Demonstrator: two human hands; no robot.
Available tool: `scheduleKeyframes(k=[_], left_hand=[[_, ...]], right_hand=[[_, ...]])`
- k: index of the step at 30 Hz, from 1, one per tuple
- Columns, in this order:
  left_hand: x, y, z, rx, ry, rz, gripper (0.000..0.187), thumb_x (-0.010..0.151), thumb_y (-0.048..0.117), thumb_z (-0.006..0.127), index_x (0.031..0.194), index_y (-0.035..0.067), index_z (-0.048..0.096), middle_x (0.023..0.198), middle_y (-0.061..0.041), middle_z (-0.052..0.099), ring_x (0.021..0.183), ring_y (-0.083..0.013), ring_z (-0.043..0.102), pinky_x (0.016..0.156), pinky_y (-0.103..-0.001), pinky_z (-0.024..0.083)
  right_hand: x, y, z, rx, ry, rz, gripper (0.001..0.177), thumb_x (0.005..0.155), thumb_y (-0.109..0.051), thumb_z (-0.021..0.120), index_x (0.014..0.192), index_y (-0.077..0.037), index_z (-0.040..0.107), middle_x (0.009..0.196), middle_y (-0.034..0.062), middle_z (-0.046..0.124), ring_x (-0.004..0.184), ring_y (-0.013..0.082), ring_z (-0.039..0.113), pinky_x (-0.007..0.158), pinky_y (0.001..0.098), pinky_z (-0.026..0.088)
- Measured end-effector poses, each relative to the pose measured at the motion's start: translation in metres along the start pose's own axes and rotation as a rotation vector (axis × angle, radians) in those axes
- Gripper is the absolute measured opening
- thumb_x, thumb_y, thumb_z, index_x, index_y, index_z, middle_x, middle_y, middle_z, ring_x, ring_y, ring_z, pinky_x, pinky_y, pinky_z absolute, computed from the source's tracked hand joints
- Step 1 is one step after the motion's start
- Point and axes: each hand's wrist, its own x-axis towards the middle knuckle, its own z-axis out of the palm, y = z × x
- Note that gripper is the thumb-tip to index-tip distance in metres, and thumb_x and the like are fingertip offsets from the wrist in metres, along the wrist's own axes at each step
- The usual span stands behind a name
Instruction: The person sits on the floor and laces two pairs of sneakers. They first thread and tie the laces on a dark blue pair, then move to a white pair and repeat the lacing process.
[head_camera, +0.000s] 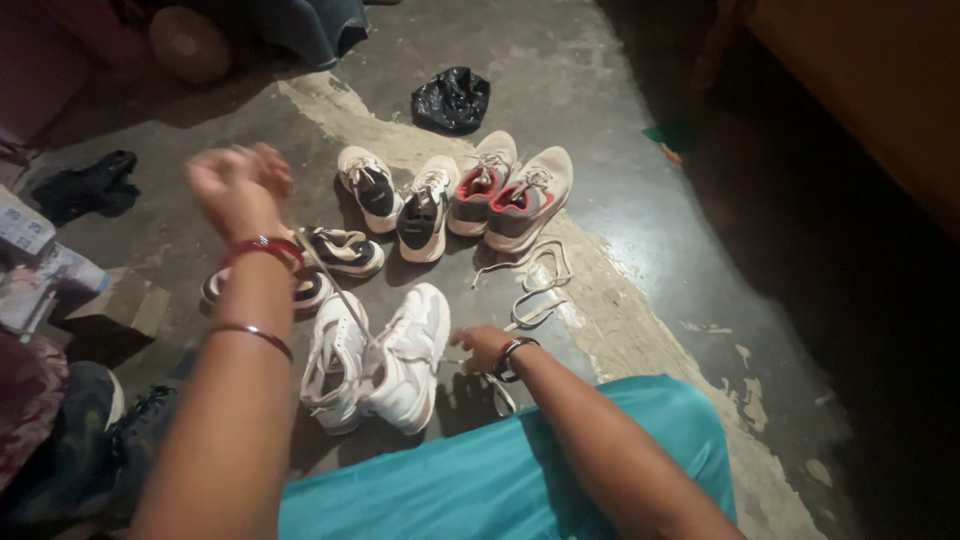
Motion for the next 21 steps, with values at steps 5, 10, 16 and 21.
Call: scheduleKeyframes(k=[5,10,16,21], left_hand=[[-0.027,-0.123,-0.059,0.211,-0.061,-0.354,0.009,0.100,0.010,0.056,0.107,0.007,0.052,0.093,-0.012,0.070,0.066,-0.0199,0.070,0.044,-0.029,0.047],[-0.070,-0.174,-0.110,0.753,-0.018,-0.044,0.037,0.089,0.013,0.069,0.119,0.001,0.051,0.103,-0.020,0.071,0.089,-0.0317,0.072,0.072,-0.040,0.054],[-0.139,-0.165,-0.102,1.218,-0.870,-0.159,0.034,0.085,0.015,0.066,0.118,0.016,0.071,0.113,-0.014,0.075,0.108,-0.0350,0.071,0.093,-0.043,0.055],[-0.183,-0.155,-0.091,1.309,-1.021,0.055,0.027,0.083,0.010,0.066,0.110,0.012,0.069,0.105,-0.020,0.072,0.101,-0.0425,0.067,0.086,-0.052,0.053]], right_hand=[[-0.004,-0.010,-0.002,-0.053,0.202,-0.010,0.038,0.082,-0.019,0.073,0.119,-0.012,0.069,0.113,0.0150,0.075,0.108,0.0339,0.069,0.094,0.0431,0.054],[-0.007,-0.008,0.000,-0.059,0.177,0.025,0.031,0.086,-0.020,0.068,0.115,-0.013,0.073,0.103,0.0157,0.075,0.099,0.0345,0.072,0.089,0.0436,0.055],[0.001,-0.005,-0.002,0.032,0.237,-0.009,0.034,0.087,-0.015,0.060,0.117,-0.017,0.074,0.092,0.0159,0.076,0.090,0.0335,0.074,0.085,0.0435,0.057],[-0.008,-0.023,0.005,0.082,0.227,-0.096,0.053,0.082,-0.017,0.064,0.136,-0.018,0.060,0.090,0.0162,0.076,0.088,0.0356,0.073,0.081,0.0463,0.056]])
